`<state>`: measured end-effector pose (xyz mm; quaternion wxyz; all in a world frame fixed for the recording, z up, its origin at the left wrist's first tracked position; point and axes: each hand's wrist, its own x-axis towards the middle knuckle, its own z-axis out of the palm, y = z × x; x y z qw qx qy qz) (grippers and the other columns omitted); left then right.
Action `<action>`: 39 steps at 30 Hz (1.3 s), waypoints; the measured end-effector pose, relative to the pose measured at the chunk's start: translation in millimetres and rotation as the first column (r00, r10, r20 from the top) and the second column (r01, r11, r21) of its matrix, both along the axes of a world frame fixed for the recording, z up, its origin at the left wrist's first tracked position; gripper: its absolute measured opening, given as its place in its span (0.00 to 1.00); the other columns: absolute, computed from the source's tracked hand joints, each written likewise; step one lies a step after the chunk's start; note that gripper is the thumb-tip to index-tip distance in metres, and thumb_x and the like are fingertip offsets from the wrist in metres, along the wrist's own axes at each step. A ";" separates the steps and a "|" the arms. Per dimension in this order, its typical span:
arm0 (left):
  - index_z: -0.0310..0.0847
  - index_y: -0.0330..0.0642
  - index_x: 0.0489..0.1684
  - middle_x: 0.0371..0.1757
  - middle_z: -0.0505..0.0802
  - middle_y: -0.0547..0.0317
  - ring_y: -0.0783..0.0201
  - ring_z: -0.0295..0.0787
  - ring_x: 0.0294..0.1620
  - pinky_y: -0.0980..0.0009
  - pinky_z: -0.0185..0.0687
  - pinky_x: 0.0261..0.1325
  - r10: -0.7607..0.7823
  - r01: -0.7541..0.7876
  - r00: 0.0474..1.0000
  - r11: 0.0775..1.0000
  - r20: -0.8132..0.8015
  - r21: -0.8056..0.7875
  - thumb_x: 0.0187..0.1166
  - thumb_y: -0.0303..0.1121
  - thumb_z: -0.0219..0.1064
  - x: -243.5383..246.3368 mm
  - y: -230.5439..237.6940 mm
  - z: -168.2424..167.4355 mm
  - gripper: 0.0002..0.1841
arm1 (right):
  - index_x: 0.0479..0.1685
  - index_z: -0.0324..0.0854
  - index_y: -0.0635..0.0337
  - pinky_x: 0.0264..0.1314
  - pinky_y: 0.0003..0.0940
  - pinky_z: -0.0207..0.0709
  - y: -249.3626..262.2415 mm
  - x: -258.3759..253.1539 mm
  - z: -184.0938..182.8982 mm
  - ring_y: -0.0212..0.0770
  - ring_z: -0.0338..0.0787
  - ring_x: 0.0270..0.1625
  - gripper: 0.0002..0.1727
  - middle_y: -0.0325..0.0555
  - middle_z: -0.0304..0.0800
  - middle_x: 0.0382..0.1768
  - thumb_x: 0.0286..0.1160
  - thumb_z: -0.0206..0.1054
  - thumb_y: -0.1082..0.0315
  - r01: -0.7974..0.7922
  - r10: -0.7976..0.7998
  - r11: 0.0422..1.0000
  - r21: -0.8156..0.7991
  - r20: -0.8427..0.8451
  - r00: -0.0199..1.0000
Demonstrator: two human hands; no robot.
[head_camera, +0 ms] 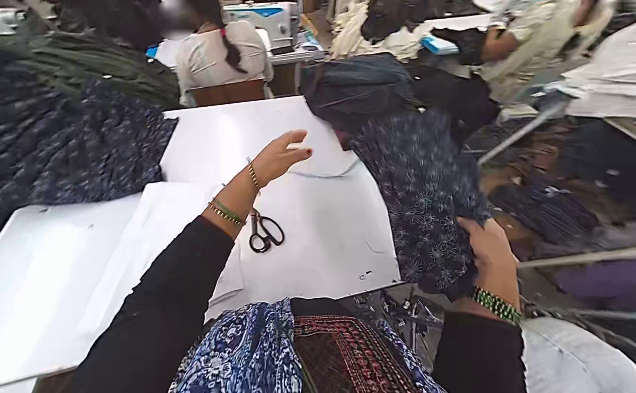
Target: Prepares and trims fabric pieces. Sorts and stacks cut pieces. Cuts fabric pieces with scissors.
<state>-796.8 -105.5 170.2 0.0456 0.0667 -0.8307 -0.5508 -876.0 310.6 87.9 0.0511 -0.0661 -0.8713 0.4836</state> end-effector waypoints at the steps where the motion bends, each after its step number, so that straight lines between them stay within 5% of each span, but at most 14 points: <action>1: 0.64 0.30 0.85 0.84 0.74 0.35 0.45 0.74 0.82 0.51 0.70 0.82 0.071 -0.069 0.997 0.996 0.030 -0.057 0.86 0.34 0.63 23.6 -22.4 -16.5 0.29 | 0.82 0.63 0.78 0.87 0.54 0.57 7.8 -2.2 -7.9 0.60 0.71 0.83 0.33 0.76 0.70 0.78 0.80 0.66 0.70 -0.030 0.033 0.989 0.144 -0.018 0.999; 4: 0.71 0.28 0.79 0.82 0.75 0.33 0.41 0.71 0.84 0.47 0.64 0.85 0.365 -0.346 0.931 0.898 0.020 -0.271 0.86 0.33 0.64 113.8 -79.7 -72.4 0.25 | 0.81 0.61 0.82 0.85 0.59 0.57 2.0 13.5 1.2 0.77 0.64 0.82 0.39 0.88 0.60 0.79 0.74 0.67 0.65 -0.041 0.134 0.961 0.273 -0.333 0.933; 7: 0.73 0.28 0.77 0.84 0.71 0.28 0.34 0.64 0.87 0.37 0.57 0.86 0.589 -0.486 0.806 0.713 0.057 -0.506 0.85 0.34 0.65 196.3 -106.4 -102.6 0.25 | 0.66 0.76 0.82 0.76 0.48 0.73 -63.7 44.0 26.9 0.65 0.80 0.72 0.28 0.81 0.79 0.66 0.81 0.59 0.61 -0.287 0.411 0.911 0.298 -0.579 0.704; 9: 0.67 0.30 0.84 0.88 0.64 0.25 0.27 0.52 0.91 0.27 0.43 0.86 0.648 -0.426 0.734 0.672 0.203 -0.605 0.86 0.40 0.64 231.8 -112.3 -112.6 0.31 | 0.54 0.86 0.75 0.71 0.39 0.78 -132.0 67.7 22.3 0.49 0.88 0.65 0.21 0.66 0.90 0.56 0.84 0.57 0.62 -0.613 0.649 0.731 0.299 -0.581 0.491; 10: 0.63 0.32 0.87 0.90 0.60 0.24 0.25 0.46 0.92 0.24 0.38 0.86 0.658 -0.383 0.701 0.672 0.275 -0.633 0.87 0.43 0.63 243.9 -111.0 -115.2 0.34 | 0.51 0.88 0.72 0.73 0.39 0.78 -168.7 81.5 10.4 0.47 0.89 0.66 0.19 0.61 0.92 0.56 0.83 0.56 0.65 -0.774 0.754 0.570 0.276 -0.551 0.359; 13: 0.56 0.36 0.92 0.93 0.53 0.28 0.26 0.39 0.94 0.24 0.31 0.87 0.670 -0.332 0.685 0.635 0.285 -0.697 0.89 0.52 0.57 259.0 -104.4 -132.8 0.37 | 0.55 0.92 0.60 0.80 0.66 0.65 -260.0 115.0 -31.4 0.65 0.78 0.79 0.18 0.59 0.87 0.69 0.83 0.57 0.66 -0.944 0.945 0.124 0.305 -0.326 0.019; 16: 0.51 0.42 0.95 0.96 0.49 0.36 0.34 0.33 0.97 0.30 0.25 0.90 0.659 -0.280 0.692 0.621 0.294 -0.732 0.88 0.61 0.50 258.6 -103.6 -141.2 0.42 | 0.76 0.82 0.54 0.90 0.69 0.38 -305.0 116.3 -42.6 0.64 0.50 0.94 0.22 0.56 0.62 0.89 0.89 0.55 0.61 -0.949 0.981 -0.033 0.314 0.193 0.030; 17: 0.49 0.44 0.96 0.96 0.48 0.39 0.37 0.32 0.97 0.31 0.23 0.90 0.640 -0.249 0.698 0.636 0.320 -0.730 0.87 0.63 0.49 258.2 -106.7 -140.3 0.43 | 0.80 0.78 0.51 0.90 0.70 0.39 -310.6 111.9 -45.7 0.64 0.47 0.94 0.23 0.53 0.57 0.92 0.90 0.54 0.62 -0.947 0.957 -0.011 0.320 0.278 0.083; 20: 0.47 0.47 0.96 0.98 0.45 0.44 0.42 0.29 0.98 0.33 0.21 0.91 0.560 -0.165 0.748 0.678 0.358 -0.716 0.86 0.66 0.49 259.8 -124.3 -141.3 0.44 | 0.76 0.82 0.48 0.86 0.69 0.50 -302.1 97.2 -59.5 0.66 0.59 0.90 0.23 0.52 0.66 0.88 0.87 0.54 0.68 -0.899 0.947 0.168 0.404 0.189 0.261; 22: 0.55 0.47 0.94 0.97 0.51 0.46 0.43 0.33 0.98 0.34 0.24 0.91 0.517 -0.168 0.792 0.695 0.324 -0.699 0.86 0.63 0.54 262.5 -139.6 -144.4 0.41 | 0.73 0.85 0.50 0.85 0.69 0.55 -289.6 83.3 -64.7 0.68 0.66 0.87 0.22 0.57 0.70 0.85 0.86 0.55 0.69 -0.850 0.931 0.260 0.457 0.116 0.347; 26: 0.77 0.34 0.74 0.82 0.74 0.33 0.35 0.64 0.86 0.35 0.56 0.84 0.553 -0.317 0.801 0.716 0.229 -0.621 0.81 0.52 0.69 242.3 -146.7 -124.8 0.32 | 0.75 0.83 0.51 0.82 0.70 0.57 -264.0 57.8 -80.5 0.69 0.68 0.85 0.22 0.61 0.69 0.85 0.89 0.52 0.64 -0.674 0.807 0.496 0.547 -0.002 0.591; 30: 0.69 0.33 0.82 0.80 0.75 0.31 0.32 0.72 0.80 0.35 0.69 0.76 0.548 -0.316 0.801 0.729 0.241 -0.608 0.79 0.57 0.70 185.0 -121.8 -106.5 0.40 | 0.79 0.78 0.54 0.86 0.70 0.48 -253.7 50.0 -82.3 0.68 0.58 0.90 0.24 0.64 0.63 0.87 0.92 0.48 0.62 -0.545 0.652 0.638 0.544 -0.005 0.758; 34: 0.72 0.29 0.77 0.79 0.75 0.31 0.32 0.69 0.81 0.36 0.72 0.72 0.548 -0.128 0.730 0.697 0.408 -0.706 0.76 0.64 0.68 149.7 -107.7 -99.7 0.44 | 0.74 0.81 0.59 0.85 0.77 0.40 -253.0 56.5 -86.2 0.70 0.58 0.90 0.24 0.65 0.70 0.83 0.89 0.52 0.58 -0.452 0.616 0.712 0.538 -0.168 0.769; 39: 0.75 0.28 0.73 0.76 0.78 0.32 0.34 0.72 0.80 0.38 0.75 0.72 0.486 -0.035 0.733 0.725 0.476 -0.687 0.77 0.63 0.68 149.5 -93.8 -94.8 0.42 | 0.60 0.90 0.61 0.81 0.79 0.49 -265.7 67.5 -94.9 0.73 0.72 0.81 0.21 0.64 0.84 0.71 0.83 0.56 0.59 -0.456 0.684 0.721 0.522 -0.432 0.587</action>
